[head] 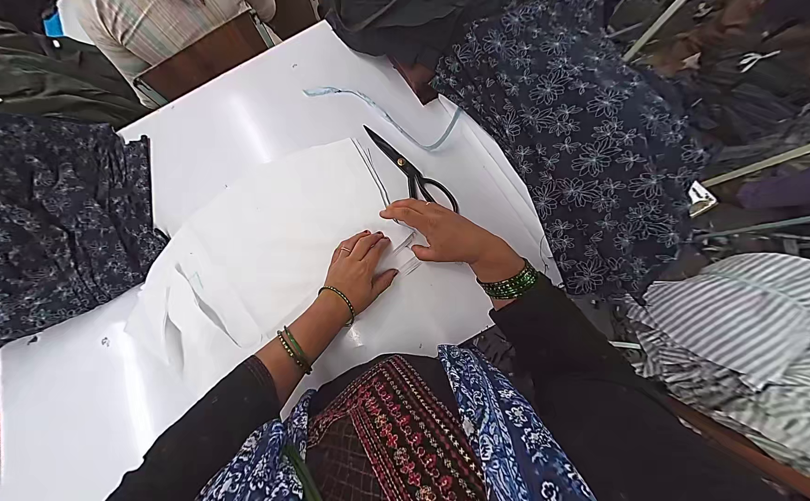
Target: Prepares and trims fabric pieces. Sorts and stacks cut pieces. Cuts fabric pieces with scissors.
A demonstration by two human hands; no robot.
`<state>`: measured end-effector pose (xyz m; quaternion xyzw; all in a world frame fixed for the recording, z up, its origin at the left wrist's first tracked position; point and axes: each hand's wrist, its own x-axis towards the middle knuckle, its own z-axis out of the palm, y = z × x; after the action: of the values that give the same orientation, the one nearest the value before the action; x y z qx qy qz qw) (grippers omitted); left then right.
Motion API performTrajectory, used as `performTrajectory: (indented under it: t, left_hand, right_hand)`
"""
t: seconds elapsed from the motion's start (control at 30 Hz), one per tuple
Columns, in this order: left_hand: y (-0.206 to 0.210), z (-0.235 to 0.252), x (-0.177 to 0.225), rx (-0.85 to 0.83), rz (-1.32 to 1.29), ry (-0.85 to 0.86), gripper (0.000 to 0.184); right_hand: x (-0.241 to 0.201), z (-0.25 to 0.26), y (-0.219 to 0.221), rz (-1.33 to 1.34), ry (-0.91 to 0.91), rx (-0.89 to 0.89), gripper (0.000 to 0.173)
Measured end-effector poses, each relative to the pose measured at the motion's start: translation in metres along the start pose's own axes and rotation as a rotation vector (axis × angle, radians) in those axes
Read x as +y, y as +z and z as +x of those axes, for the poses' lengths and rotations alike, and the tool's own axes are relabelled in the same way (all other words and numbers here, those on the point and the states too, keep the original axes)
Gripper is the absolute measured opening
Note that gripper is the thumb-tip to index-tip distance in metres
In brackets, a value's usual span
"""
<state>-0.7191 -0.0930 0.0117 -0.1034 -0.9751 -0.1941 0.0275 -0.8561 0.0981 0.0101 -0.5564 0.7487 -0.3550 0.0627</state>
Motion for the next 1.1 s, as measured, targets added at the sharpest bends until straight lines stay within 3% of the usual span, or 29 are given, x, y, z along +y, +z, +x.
performTrajectory:
  t: [0.17,0.33,0.43,0.63,0.73,0.9,1.1]
  left_hand:
    - [-0.002,-0.001,0.002,0.014,0.032,-0.006,0.046]
    - [-0.007,-0.007,0.008,0.000,0.022,-0.067,0.040]
    - [-0.018,0.000,0.017,-0.104,0.068,-0.168,0.048]
    - [-0.018,0.016,0.006,-0.022,0.016,-0.161,0.031]
    - [-0.014,0.014,-0.005,0.064,-0.112,-0.174,0.026]
    - [-0.010,0.002,-0.017,0.206,-0.382,-0.202,0.023]
    - [-0.017,-0.026,-0.015,0.195,-0.629,-0.163,0.025]
  right_hand:
    - [0.004,0.003,0.009,-0.113,-0.068,0.040,0.040]
    - [0.002,0.005,0.013,-0.177,-0.120,0.089,0.017]
    - [0.002,0.009,0.015,-0.163,-0.144,0.139,0.017]
    - [-0.010,0.012,0.010,0.075,-0.016,0.408,0.030]
    - [-0.008,0.006,0.004,0.099,0.076,0.475,0.026]
    - [-0.003,0.002,0.005,0.238,0.032,0.436,0.015]
    - [-0.022,0.018,0.022,0.366,-0.107,0.346,0.033]
